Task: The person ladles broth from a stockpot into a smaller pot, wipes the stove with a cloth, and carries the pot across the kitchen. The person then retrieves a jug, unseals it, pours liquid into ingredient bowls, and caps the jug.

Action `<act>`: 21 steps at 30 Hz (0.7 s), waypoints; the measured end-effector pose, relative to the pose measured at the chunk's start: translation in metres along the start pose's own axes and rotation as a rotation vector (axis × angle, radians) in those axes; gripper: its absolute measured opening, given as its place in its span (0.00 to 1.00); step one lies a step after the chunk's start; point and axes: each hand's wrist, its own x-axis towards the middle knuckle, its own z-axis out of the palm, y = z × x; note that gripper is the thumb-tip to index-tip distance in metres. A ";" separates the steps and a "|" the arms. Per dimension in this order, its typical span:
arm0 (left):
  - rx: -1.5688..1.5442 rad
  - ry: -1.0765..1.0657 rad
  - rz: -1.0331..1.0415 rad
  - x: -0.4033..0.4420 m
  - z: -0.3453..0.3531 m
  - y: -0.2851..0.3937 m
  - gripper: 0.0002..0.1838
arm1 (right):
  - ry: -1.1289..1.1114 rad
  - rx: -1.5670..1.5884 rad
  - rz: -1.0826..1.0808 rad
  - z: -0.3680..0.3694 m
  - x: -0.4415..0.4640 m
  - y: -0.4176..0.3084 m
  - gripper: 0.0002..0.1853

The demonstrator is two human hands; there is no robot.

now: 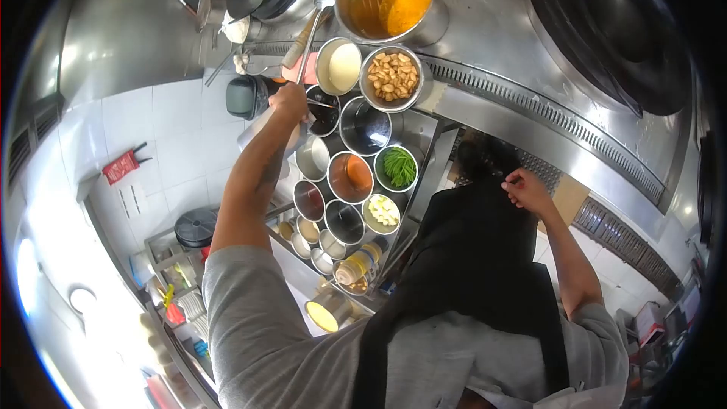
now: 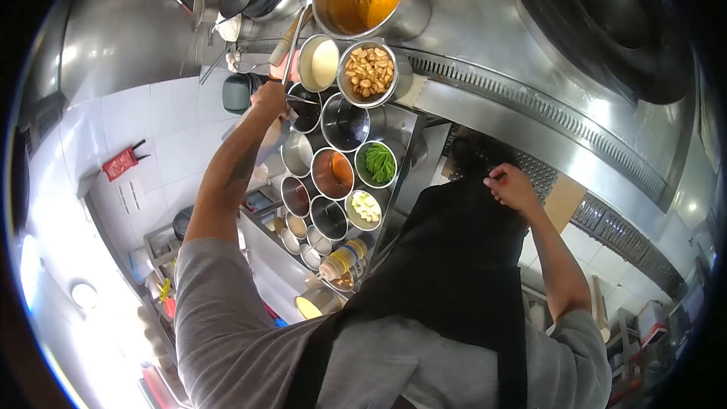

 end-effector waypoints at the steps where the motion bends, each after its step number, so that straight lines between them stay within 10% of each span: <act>1: 0.010 0.006 0.006 0.002 -0.003 0.002 0.32 | 0.005 0.012 0.000 -0.003 -0.003 -0.001 0.16; 13: -0.033 -0.070 -0.063 0.005 -0.005 -0.015 0.37 | -0.751 -0.030 -0.515 0.186 0.035 -0.172 0.31; 17: -0.051 -0.029 0.048 0.029 0.013 -0.050 0.39 | -0.788 0.485 -0.075 0.319 0.084 -0.224 0.56; 21: -0.025 -0.186 0.260 0.050 0.015 -0.080 0.44 | -0.795 0.634 0.160 0.395 0.132 -0.235 0.51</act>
